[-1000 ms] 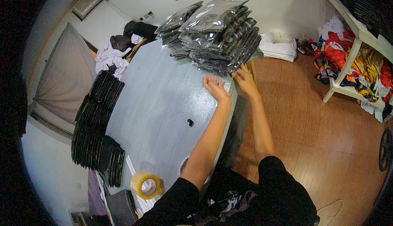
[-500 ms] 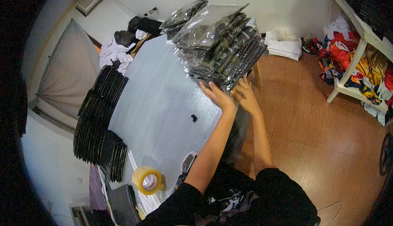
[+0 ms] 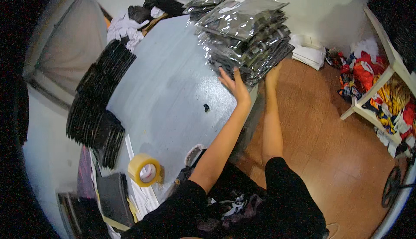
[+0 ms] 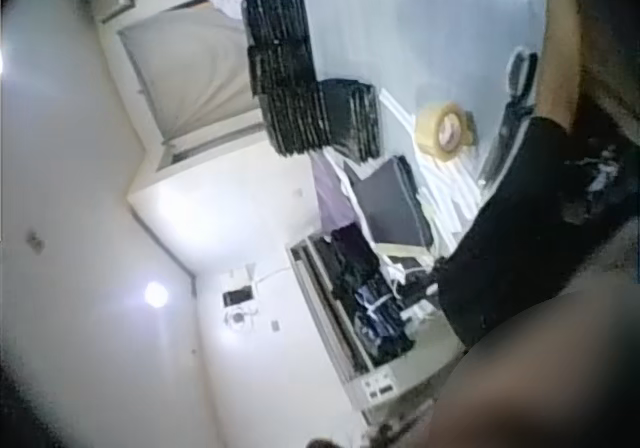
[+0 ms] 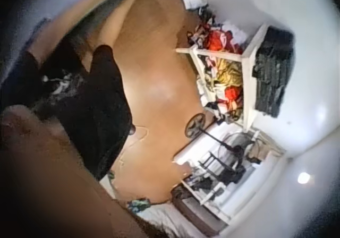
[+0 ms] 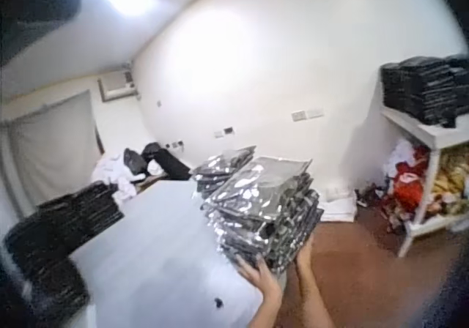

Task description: Packing clothing items into black shipping bags, cutting labels with scissors, and sealing them with tape.

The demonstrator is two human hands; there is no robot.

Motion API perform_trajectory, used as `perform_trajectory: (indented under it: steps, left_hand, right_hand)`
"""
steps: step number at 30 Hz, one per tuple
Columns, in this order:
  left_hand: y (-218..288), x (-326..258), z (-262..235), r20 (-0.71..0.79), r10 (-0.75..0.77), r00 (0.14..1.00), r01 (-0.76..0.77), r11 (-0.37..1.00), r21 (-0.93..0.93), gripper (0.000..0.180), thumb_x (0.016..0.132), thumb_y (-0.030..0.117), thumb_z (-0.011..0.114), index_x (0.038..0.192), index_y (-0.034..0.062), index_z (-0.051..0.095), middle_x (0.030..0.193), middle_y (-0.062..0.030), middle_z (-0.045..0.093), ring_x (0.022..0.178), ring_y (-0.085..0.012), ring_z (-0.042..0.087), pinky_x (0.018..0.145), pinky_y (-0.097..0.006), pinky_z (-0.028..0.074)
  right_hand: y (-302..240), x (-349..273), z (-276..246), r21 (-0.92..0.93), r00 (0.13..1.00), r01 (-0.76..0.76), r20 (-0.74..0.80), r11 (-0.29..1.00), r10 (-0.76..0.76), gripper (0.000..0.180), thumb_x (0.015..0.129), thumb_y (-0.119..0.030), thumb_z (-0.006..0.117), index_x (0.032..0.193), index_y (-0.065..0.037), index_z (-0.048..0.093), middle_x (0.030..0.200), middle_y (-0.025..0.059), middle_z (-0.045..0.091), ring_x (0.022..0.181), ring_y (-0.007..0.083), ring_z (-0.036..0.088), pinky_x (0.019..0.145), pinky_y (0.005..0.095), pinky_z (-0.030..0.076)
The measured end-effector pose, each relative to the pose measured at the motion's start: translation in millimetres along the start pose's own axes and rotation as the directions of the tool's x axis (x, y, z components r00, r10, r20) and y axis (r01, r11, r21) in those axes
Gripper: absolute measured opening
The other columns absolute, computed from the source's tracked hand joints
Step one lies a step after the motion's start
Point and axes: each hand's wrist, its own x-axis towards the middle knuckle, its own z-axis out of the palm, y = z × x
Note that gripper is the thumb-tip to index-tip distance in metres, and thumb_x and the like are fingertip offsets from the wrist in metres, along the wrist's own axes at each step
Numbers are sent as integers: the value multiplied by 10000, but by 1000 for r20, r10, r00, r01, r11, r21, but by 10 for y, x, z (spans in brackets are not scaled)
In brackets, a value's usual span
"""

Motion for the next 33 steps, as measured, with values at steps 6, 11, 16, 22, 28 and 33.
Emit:
perform_trajectory:
  steps: [6,11,16,22,28,33]
  left_hand:
    - [-205,322,-129,-13,20,1000,-24,950,-311,509,916,225,454,1348,18,283,1390,-177,285,1271,-299,274,1036,-331,196]
    - [-73,29,74,2,-110,994,96,858,-505,485,923,101,433,1375,163,269,1391,-80,304,1217,-211,341,1009,-295,249]
    - [-9,-265,52,-95,-22,995,-31,854,-520,470,929,64,392,1375,70,244,1406,-102,274,1230,-221,331,1019,-299,238]
    - [41,-406,-183,-207,-1,978,-110,845,-523,445,945,99,360,1366,19,242,1413,-149,255,1280,-246,280,1046,-326,201]
    - [108,-366,-443,-284,40,958,-180,854,-487,435,943,73,320,1361,-8,231,1414,-160,243,1287,-254,269,1049,-337,209]
    - [161,-234,-777,-405,25,914,-188,911,-367,413,943,70,309,1347,0,258,1399,-122,273,1259,-215,305,1037,-302,230]
  right_hand:
    - [-493,-323,503,55,910,-368,226,928,348,331,886,-106,443,1193,19,445,1093,109,559,911,177,556,752,286,456]
    - [-426,-54,8,-312,959,-122,209,942,193,251,842,-124,493,1082,-57,522,776,30,600,502,92,504,389,220,338]
    - [-674,-263,-133,-286,913,-291,203,913,354,288,850,-79,458,1113,29,498,887,61,605,660,126,556,548,238,440]
    - [-922,-484,-42,-483,848,-272,290,832,445,181,840,-128,466,955,-15,550,652,-6,524,459,68,422,401,218,291]
    - [-893,-442,127,-687,813,214,519,695,263,218,815,-128,498,922,46,573,691,60,589,531,149,508,464,287,389]
    - [-845,-575,400,-594,548,472,776,652,310,268,806,-107,489,1001,67,548,823,156,626,681,220,567,648,329,457]
